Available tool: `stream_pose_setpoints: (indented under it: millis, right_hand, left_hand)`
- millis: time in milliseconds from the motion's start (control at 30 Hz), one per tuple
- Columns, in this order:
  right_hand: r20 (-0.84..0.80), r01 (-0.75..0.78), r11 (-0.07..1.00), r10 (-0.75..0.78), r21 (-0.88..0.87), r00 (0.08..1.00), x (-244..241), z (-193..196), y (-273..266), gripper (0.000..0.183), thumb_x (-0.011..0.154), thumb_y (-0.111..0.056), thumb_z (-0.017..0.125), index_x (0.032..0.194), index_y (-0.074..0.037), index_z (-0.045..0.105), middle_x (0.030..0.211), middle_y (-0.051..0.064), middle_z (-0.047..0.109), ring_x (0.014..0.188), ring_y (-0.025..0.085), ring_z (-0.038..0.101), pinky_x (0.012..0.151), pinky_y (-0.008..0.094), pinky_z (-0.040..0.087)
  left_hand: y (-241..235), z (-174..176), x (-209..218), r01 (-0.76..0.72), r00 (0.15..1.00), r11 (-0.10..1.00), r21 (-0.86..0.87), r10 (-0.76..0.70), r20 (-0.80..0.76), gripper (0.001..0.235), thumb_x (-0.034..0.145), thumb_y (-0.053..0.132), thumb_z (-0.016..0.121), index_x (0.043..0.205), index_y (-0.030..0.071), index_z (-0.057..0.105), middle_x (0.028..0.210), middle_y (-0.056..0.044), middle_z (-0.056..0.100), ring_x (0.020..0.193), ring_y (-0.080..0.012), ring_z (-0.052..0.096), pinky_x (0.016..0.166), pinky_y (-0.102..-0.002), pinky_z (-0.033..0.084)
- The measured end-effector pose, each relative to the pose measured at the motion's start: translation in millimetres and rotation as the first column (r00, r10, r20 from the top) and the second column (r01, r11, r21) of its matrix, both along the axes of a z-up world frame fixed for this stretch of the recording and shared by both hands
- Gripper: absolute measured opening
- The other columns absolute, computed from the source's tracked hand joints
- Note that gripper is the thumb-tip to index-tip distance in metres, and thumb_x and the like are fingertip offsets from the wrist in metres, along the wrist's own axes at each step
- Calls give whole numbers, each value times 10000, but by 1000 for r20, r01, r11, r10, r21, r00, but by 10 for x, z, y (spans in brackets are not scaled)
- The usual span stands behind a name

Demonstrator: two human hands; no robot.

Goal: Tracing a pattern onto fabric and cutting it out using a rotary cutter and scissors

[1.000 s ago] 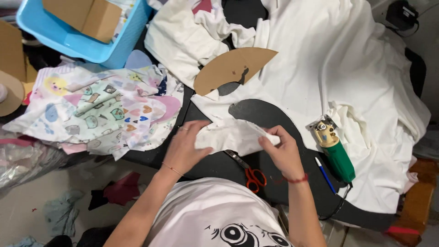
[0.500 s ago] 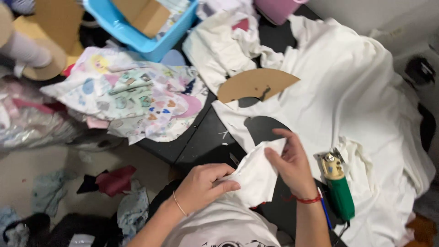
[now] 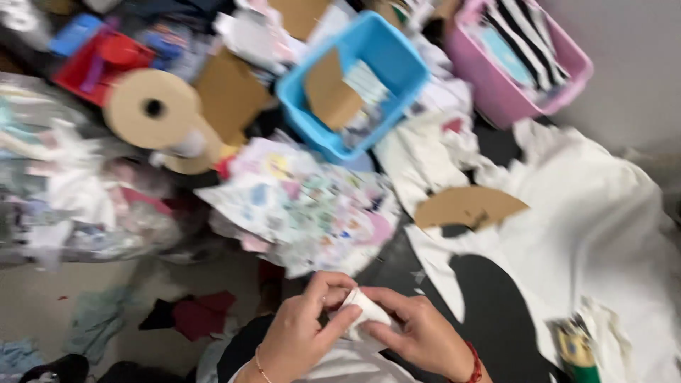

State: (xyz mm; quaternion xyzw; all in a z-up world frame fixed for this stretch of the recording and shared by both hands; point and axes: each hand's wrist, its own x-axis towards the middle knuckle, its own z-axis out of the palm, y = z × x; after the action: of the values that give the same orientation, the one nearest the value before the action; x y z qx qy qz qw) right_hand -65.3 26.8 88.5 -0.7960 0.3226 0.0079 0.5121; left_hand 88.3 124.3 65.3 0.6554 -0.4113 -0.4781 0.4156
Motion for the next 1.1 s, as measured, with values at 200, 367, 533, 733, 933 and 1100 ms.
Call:
stream_pose_setpoints:
  millis: [200,367,533,733,933,1100]
  right_hand:
    - [41,-72,996,74,-43,996,1250,15,-365,220,761,-218,589,950,-108,620,875,-18,675,749,61,605,643,200,444]
    - [141,0,877,77,-480,987,2089,35,-1196,106,817,-214,525,796,-110,516,641,-19,495,539,93,449,468,233,346]
    - [459,331,643,36,-690,888,3072,126,-1861,120,766,-26,505,884,-44,521,840,59,560,736,172,506,622,271,386]
    - [156,-24,778,155,-627,975,3386,-695,-2199,196,797,-66,504,975,-58,584,937,85,629,835,199,597,904,466,376]
    - [244,115,810,36,-575,969,2469,-425,-1827,194,831,-109,501,982,-164,608,961,-29,630,923,166,590,991,430,248]
    - [323,478,786,-369,-391,872,1035,-182,-1434,96,849,-58,527,894,-35,608,871,61,630,797,127,611,742,229,465]
  left_hand:
    - [201,130,1170,-496,868,853,-161,489,-81,192,781,122,547,956,43,543,877,-57,671,840,-116,639,759,-228,499]
    - [457,26,1717,-569,821,815,-108,570,-23,189,789,150,524,954,60,526,850,-57,680,816,-119,637,765,-230,491]
    - [571,-317,1831,-638,769,752,-164,632,-93,206,770,100,543,965,33,532,831,-92,689,773,-128,651,731,-211,496]
    - [549,-404,1747,-668,744,729,-147,653,-142,220,734,86,576,949,47,556,769,-73,704,716,-113,664,716,-214,516]
    - [207,-73,1775,-354,913,889,289,396,-101,151,699,217,619,793,134,704,793,34,751,768,-73,694,729,-204,528]
    - [-266,69,1451,116,993,952,-284,-117,12,101,742,146,614,684,113,539,642,23,544,568,-103,493,565,-218,408]
